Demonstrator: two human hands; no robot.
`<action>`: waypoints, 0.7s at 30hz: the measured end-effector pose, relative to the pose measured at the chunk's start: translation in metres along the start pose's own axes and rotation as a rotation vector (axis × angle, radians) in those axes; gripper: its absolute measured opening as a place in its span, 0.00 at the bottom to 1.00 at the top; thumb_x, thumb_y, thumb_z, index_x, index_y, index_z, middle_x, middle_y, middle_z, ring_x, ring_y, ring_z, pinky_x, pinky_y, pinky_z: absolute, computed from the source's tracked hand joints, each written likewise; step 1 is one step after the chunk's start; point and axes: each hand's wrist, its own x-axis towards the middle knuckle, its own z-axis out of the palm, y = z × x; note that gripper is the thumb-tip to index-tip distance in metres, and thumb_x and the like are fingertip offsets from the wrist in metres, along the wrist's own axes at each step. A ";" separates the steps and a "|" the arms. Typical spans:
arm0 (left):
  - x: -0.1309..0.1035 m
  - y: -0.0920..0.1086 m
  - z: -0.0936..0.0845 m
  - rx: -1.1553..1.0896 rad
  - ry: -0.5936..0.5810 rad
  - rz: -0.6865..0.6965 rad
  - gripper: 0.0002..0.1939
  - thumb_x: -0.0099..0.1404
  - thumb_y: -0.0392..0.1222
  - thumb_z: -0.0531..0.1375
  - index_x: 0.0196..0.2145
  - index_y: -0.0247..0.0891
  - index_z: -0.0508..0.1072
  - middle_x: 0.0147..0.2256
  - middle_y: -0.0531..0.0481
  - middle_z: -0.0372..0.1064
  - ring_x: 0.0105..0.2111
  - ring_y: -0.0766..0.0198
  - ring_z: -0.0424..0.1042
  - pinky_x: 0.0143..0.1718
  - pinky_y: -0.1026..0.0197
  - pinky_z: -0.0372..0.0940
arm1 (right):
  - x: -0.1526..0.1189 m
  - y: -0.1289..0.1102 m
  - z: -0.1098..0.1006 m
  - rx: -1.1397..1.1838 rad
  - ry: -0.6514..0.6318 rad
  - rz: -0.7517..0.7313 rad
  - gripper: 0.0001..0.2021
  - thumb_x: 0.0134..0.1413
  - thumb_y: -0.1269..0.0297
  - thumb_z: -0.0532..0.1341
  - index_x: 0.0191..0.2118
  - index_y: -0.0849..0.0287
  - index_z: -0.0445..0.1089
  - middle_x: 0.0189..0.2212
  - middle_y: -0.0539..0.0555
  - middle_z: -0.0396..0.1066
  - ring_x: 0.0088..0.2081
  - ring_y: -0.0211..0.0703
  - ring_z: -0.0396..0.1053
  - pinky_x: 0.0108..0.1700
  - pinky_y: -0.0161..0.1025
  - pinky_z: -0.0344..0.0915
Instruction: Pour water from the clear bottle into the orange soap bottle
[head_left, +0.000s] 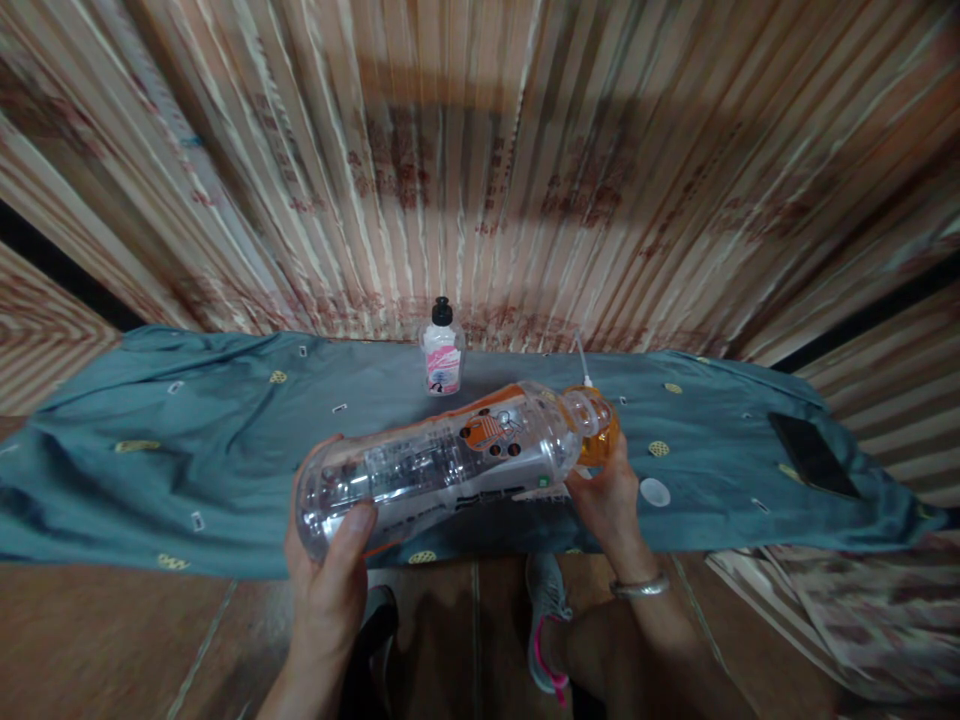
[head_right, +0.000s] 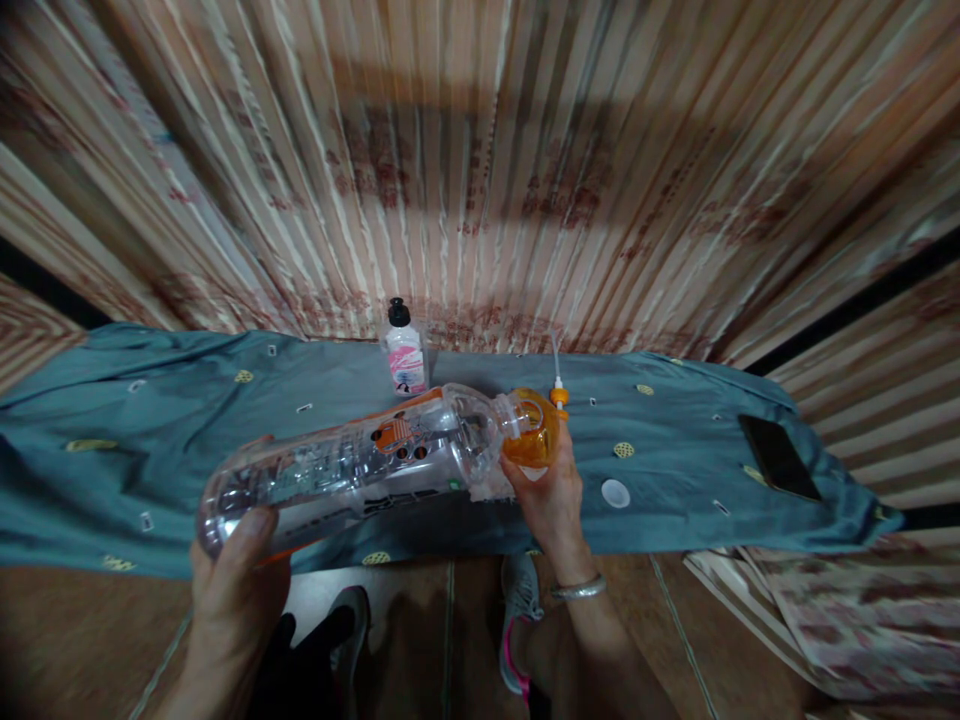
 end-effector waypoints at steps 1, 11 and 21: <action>0.000 0.001 0.000 -0.011 0.005 -0.012 0.39 0.52 0.65 0.77 0.56 0.43 0.80 0.52 0.43 0.78 0.59 0.36 0.76 0.70 0.35 0.63 | 0.000 0.000 0.000 0.002 -0.001 0.000 0.47 0.49 0.40 0.72 0.70 0.60 0.67 0.57 0.67 0.83 0.54 0.66 0.84 0.56 0.59 0.81; 0.000 0.000 0.001 -0.075 0.035 -0.057 0.42 0.47 0.65 0.80 0.55 0.43 0.80 0.51 0.42 0.79 0.57 0.37 0.75 0.71 0.34 0.60 | -0.001 0.004 0.002 -0.020 0.021 -0.059 0.46 0.52 0.37 0.71 0.70 0.61 0.68 0.56 0.67 0.84 0.52 0.64 0.86 0.53 0.57 0.82; 0.001 -0.001 -0.001 -0.040 0.022 -0.039 0.41 0.49 0.66 0.79 0.55 0.42 0.81 0.49 0.43 0.80 0.52 0.41 0.77 0.66 0.40 0.66 | -0.001 0.006 0.002 -0.055 0.042 -0.066 0.45 0.52 0.36 0.71 0.69 0.58 0.69 0.55 0.64 0.85 0.50 0.62 0.86 0.50 0.54 0.83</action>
